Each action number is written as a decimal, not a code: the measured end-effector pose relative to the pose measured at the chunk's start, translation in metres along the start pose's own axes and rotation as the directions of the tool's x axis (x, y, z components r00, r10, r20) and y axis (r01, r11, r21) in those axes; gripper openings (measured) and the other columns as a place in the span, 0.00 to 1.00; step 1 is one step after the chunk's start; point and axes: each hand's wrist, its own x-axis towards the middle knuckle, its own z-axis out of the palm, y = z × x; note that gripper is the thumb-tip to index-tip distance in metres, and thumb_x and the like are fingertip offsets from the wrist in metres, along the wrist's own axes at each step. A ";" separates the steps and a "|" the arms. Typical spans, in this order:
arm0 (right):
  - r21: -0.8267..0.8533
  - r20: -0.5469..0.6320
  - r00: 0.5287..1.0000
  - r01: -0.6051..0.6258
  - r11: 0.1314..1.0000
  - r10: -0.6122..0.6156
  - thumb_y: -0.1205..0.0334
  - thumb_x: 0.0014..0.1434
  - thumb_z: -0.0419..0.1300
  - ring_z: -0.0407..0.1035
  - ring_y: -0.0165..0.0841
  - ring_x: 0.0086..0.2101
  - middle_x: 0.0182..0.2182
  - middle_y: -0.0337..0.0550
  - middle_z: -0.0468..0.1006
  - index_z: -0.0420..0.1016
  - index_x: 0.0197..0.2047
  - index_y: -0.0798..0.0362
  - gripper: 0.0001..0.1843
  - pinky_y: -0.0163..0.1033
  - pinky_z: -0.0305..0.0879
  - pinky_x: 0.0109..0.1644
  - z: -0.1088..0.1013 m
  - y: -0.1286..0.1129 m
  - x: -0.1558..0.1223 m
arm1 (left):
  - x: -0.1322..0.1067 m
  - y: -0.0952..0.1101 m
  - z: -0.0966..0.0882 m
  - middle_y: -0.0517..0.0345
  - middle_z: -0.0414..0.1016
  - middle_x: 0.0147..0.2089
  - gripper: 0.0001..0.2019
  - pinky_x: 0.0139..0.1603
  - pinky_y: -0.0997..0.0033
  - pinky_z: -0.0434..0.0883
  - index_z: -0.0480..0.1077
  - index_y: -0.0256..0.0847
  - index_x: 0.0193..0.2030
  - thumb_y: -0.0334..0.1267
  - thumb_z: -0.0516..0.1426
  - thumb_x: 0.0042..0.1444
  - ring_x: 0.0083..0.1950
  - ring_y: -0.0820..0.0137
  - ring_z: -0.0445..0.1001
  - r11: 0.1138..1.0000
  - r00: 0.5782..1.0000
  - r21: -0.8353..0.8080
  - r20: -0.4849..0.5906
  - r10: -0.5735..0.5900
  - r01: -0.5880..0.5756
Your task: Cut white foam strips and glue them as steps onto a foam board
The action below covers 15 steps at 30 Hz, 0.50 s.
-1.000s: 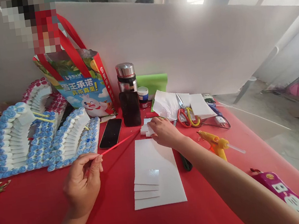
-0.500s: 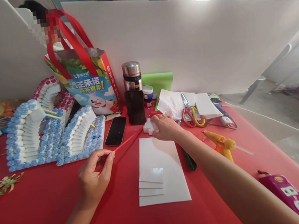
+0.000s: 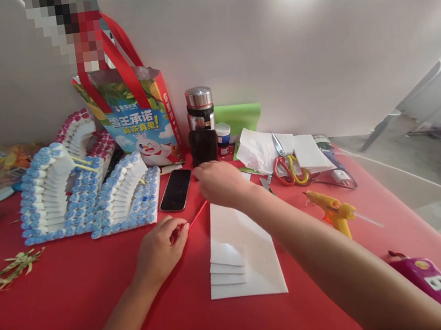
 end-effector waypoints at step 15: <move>-0.120 0.272 0.952 0.181 0.976 -0.143 0.66 0.66 0.55 0.70 0.47 0.55 0.58 0.59 0.73 0.78 0.57 0.57 0.19 0.47 0.68 0.54 0.050 -0.035 0.112 | 0.000 -0.001 0.011 0.35 0.61 0.72 0.24 0.67 0.42 0.69 0.63 0.39 0.67 0.43 0.56 0.67 0.75 0.46 0.59 0.980 0.981 0.169 -0.140 0.134 -0.110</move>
